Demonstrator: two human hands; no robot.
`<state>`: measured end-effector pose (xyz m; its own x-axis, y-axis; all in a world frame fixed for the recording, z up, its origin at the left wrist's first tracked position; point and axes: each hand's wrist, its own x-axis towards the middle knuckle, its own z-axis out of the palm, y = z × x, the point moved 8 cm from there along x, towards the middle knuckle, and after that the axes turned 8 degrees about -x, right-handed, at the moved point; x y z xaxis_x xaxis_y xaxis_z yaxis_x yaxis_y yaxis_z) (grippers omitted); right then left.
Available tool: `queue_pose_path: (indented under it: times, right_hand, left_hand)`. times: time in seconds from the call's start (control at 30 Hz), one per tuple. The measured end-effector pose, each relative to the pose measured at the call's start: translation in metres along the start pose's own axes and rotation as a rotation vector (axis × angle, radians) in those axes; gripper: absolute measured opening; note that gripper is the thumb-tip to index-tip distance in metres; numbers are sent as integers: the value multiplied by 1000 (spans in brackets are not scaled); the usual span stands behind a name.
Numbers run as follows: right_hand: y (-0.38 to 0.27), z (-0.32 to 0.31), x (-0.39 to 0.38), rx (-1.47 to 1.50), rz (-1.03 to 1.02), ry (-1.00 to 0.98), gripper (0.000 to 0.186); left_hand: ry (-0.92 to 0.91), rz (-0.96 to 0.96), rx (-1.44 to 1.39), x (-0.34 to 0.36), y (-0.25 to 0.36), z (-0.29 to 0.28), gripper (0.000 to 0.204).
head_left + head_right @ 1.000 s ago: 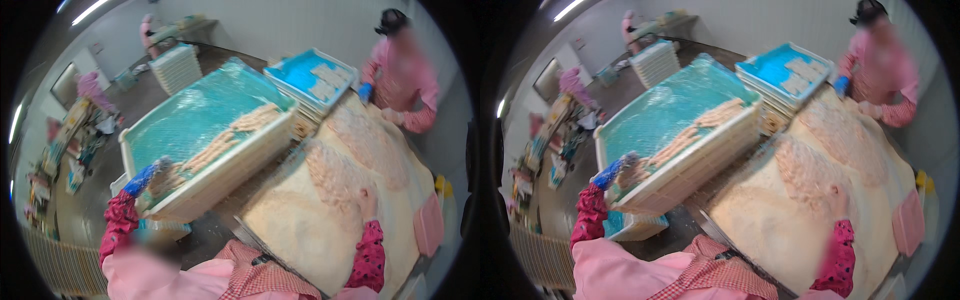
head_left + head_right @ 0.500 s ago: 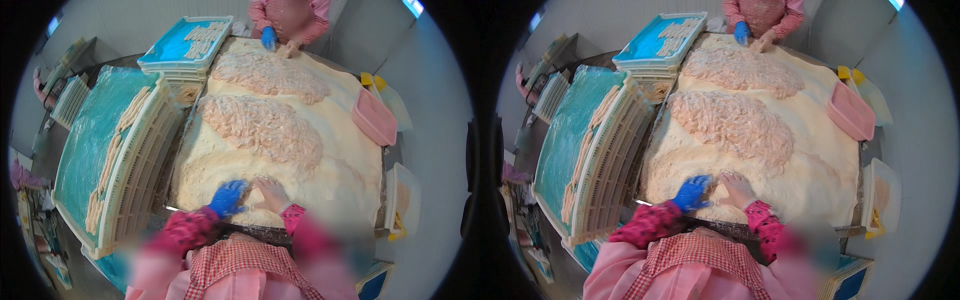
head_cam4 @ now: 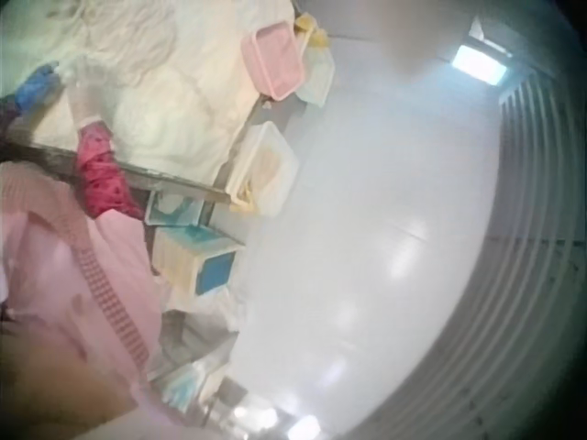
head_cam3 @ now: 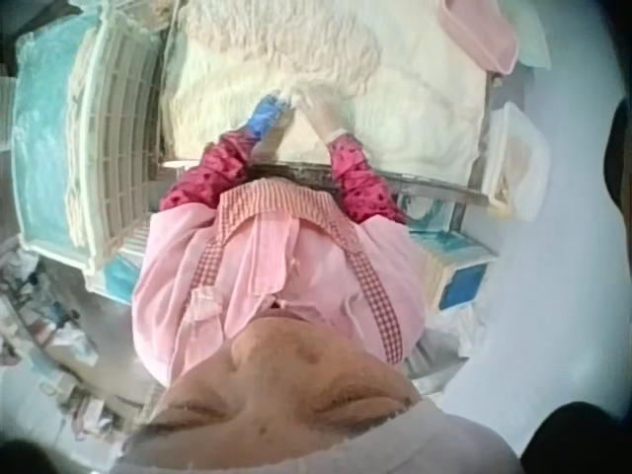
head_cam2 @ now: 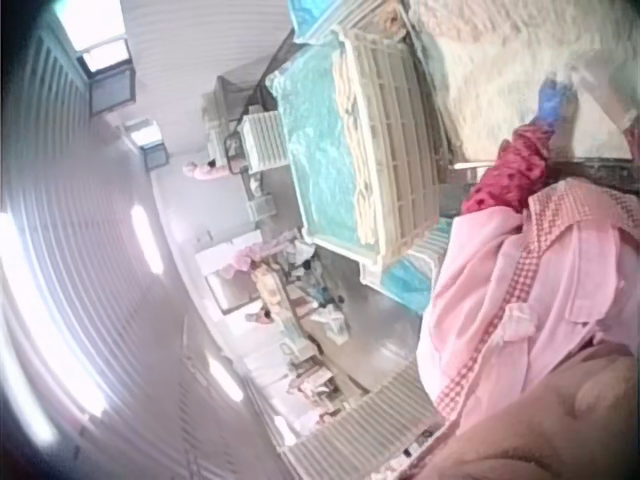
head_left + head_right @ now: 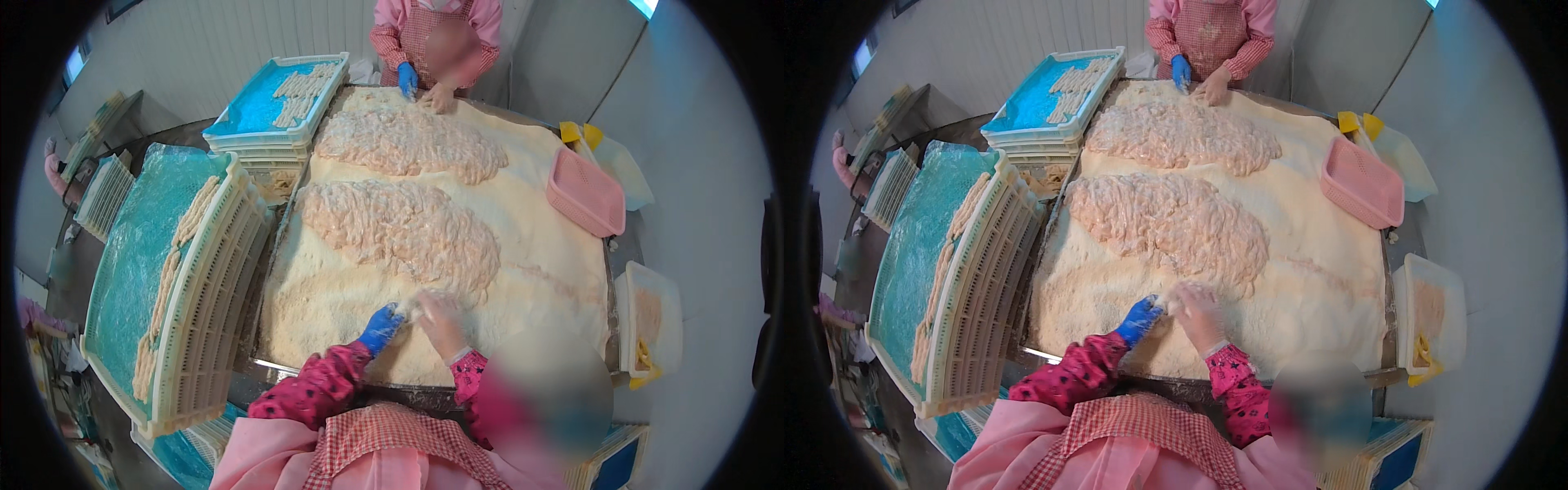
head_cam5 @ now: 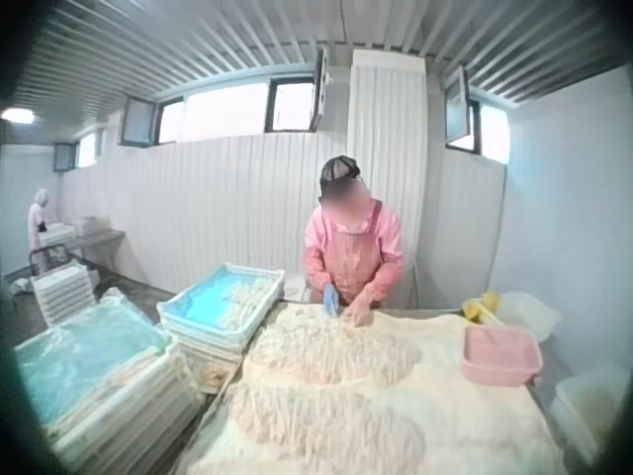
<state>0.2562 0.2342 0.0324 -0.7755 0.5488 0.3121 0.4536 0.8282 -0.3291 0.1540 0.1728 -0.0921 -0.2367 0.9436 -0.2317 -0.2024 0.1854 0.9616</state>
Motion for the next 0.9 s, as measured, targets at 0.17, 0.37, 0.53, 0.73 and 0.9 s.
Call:
queue_pose_path:
  times: [0.17,0.37,0.53,0.73,0.9]
  right_hand:
    - [-63,16,8,490,-49,114,53]
    - [-37,20,88,453,40,63,47]
    - [9,27,158,-22,-54,-39,23]
    - [37,57,170,-190,-359,-255,19]
    - [25,76,183,-332,-509,-310,13]
  left_hand:
    - [261,242,-456,-8,-25,2,33]
    - [-48,-154,-1316,-55,-4,-44,37]
    - [279,49,-1115,-127,126,-122,49]
    - [1032,518,-564,-284,272,-289,51]
    - [1023,-81,82,-427,195,-400,55]
